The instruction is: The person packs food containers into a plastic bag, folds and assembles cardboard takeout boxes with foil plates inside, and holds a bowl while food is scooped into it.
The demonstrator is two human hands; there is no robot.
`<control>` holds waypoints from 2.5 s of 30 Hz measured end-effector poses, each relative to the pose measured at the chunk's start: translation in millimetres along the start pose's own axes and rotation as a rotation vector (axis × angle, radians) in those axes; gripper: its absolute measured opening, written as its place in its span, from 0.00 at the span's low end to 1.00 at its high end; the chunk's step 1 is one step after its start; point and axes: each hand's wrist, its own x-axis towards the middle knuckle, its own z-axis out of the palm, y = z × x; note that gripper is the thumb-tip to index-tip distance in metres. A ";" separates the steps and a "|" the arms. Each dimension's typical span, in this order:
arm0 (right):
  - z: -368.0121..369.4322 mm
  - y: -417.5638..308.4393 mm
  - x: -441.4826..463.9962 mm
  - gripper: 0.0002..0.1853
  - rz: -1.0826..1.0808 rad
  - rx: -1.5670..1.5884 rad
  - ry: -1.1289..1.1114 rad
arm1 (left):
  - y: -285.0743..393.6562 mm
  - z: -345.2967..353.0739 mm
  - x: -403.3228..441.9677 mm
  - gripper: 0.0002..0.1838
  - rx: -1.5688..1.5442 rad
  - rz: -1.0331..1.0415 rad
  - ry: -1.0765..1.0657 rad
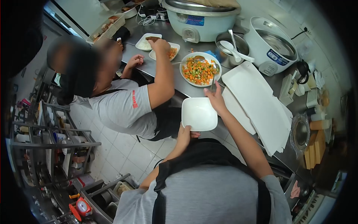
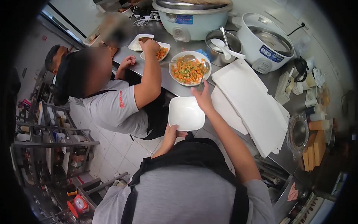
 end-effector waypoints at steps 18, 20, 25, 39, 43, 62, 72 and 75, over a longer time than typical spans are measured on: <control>-76.3 -8.7 65.8 0.20 -0.324 -0.644 -0.031 | -2.0 40.7 52.2 0.22 0.026 0.050 0.145; -76.5 2.7 73.0 0.21 -0.270 -0.439 -0.124 | -2.3 44.0 51.7 0.22 0.029 0.044 0.166; -80.8 -1.0 84.3 0.23 0.177 0.246 -0.456 | -10.9 55.4 59.4 0.24 -0.044 0.037 0.222; -82.8 -5.5 100.4 0.24 0.120 0.431 -0.453 | -22.2 76.0 88.8 0.25 -0.051 0.000 0.274; -89.0 -10.6 102.8 0.24 0.105 0.442 -0.446 | -15.5 89.2 87.2 0.25 -0.061 -0.038 0.288; -141.7 19.6 -16.6 0.21 -0.289 -0.206 -0.482 | -5.0 86.3 79.0 0.23 -0.049 -0.061 0.250; -143.7 -20.0 -4.9 0.22 -0.742 -0.421 -0.191 | -2.1 88.6 68.9 0.23 0.011 -0.045 0.225; -123.3 -37.4 21.7 0.22 -0.893 -0.481 -0.075 | 1.0 85.8 68.3 0.25 0.063 -0.019 0.163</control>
